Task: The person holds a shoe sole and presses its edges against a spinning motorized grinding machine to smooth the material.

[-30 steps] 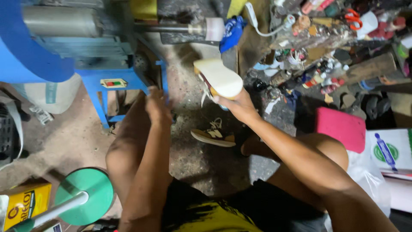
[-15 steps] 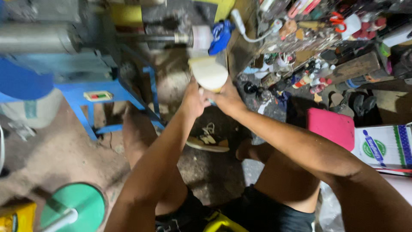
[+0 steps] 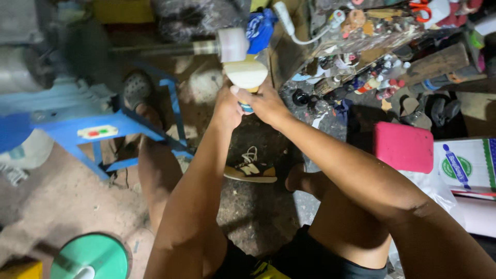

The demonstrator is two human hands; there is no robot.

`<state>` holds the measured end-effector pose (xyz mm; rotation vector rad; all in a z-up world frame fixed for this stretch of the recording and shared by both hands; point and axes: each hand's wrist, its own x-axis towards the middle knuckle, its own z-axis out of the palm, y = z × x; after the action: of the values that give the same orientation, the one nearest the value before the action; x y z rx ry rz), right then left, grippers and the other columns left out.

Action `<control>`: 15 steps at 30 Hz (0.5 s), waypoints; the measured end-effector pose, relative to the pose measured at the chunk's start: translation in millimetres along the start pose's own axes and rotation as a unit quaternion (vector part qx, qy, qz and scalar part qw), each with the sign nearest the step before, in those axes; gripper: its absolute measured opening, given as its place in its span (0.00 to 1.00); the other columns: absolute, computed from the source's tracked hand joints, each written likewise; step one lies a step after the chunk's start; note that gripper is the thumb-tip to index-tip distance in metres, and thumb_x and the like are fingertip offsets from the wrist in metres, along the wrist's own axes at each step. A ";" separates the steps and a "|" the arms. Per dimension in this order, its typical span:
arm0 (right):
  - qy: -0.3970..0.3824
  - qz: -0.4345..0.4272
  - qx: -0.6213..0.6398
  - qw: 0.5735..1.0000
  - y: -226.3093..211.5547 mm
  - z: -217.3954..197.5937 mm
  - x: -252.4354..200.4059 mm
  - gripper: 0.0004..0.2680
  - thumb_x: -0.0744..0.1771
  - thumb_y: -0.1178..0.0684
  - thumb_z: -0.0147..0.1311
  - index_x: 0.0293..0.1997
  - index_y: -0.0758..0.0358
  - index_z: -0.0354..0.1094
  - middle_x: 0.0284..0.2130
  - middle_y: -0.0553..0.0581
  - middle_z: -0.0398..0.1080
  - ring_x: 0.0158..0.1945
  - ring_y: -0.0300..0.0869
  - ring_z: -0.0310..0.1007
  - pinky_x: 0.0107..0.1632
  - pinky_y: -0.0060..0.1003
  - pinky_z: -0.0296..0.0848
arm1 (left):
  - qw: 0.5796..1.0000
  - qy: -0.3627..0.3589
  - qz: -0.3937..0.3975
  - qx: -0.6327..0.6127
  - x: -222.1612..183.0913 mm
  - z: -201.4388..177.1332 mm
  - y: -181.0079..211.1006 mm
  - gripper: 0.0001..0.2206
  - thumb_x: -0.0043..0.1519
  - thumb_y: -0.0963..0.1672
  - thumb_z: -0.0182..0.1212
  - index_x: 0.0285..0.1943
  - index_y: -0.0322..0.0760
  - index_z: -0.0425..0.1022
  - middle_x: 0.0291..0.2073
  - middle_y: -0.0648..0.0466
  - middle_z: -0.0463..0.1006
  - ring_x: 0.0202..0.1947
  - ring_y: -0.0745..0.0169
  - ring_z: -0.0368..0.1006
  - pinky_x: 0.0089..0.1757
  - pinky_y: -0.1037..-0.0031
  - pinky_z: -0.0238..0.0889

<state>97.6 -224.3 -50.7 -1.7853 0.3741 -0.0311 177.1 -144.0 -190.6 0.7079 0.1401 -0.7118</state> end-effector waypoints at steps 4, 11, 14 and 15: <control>0.005 -0.004 -0.006 1.000 -5.9 1.6 3.3 0.31 0.64 0.40 0.64 0.67 0.70 0.51 0.53 0.61 0.70 0.52 0.42 0.75 0.46 0.37 0.81 | 0.999 0.038 -0.029 -0.010 -13.4 20.0 21.4 0.27 0.69 0.59 0.41 0.60 0.39 0.71 0.47 0.52 0.79 0.43 0.56 0.76 0.38 0.61 0.71; -0.035 0.023 0.052 0.998 -6.6 3.4 12.0 0.29 0.64 0.39 0.62 0.66 0.68 0.55 0.49 0.61 0.71 0.46 0.41 0.76 0.39 0.37 0.84 | 0.985 0.120 -0.094 0.085 -22.6 38.4 49.3 0.28 0.66 0.60 0.38 0.58 0.40 0.71 0.45 0.53 0.79 0.43 0.57 0.76 0.37 0.58 0.72; -0.050 0.010 0.062 0.997 -7.9 5.7 13.9 0.28 0.65 0.39 0.62 0.66 0.70 0.59 0.50 0.62 0.72 0.47 0.41 0.77 0.39 0.36 0.84 | 0.992 0.094 -0.062 0.051 -20.2 33.4 47.8 0.29 0.69 0.60 0.40 0.59 0.37 0.72 0.45 0.50 0.79 0.42 0.55 0.76 0.36 0.60 0.71; -0.038 0.019 0.063 0.997 -10.0 6.6 14.2 0.28 0.65 0.39 0.62 0.66 0.69 0.57 0.50 0.61 0.72 0.47 0.41 0.77 0.38 0.37 0.84 | 0.993 0.086 -0.057 0.051 -17.6 32.3 47.9 0.28 0.69 0.59 0.39 0.59 0.37 0.72 0.45 0.50 0.80 0.42 0.55 0.77 0.36 0.61 0.72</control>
<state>114.9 -219.8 -45.3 -1.6494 0.3432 0.0396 190.7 -129.2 -133.8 0.8647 0.3051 -0.7702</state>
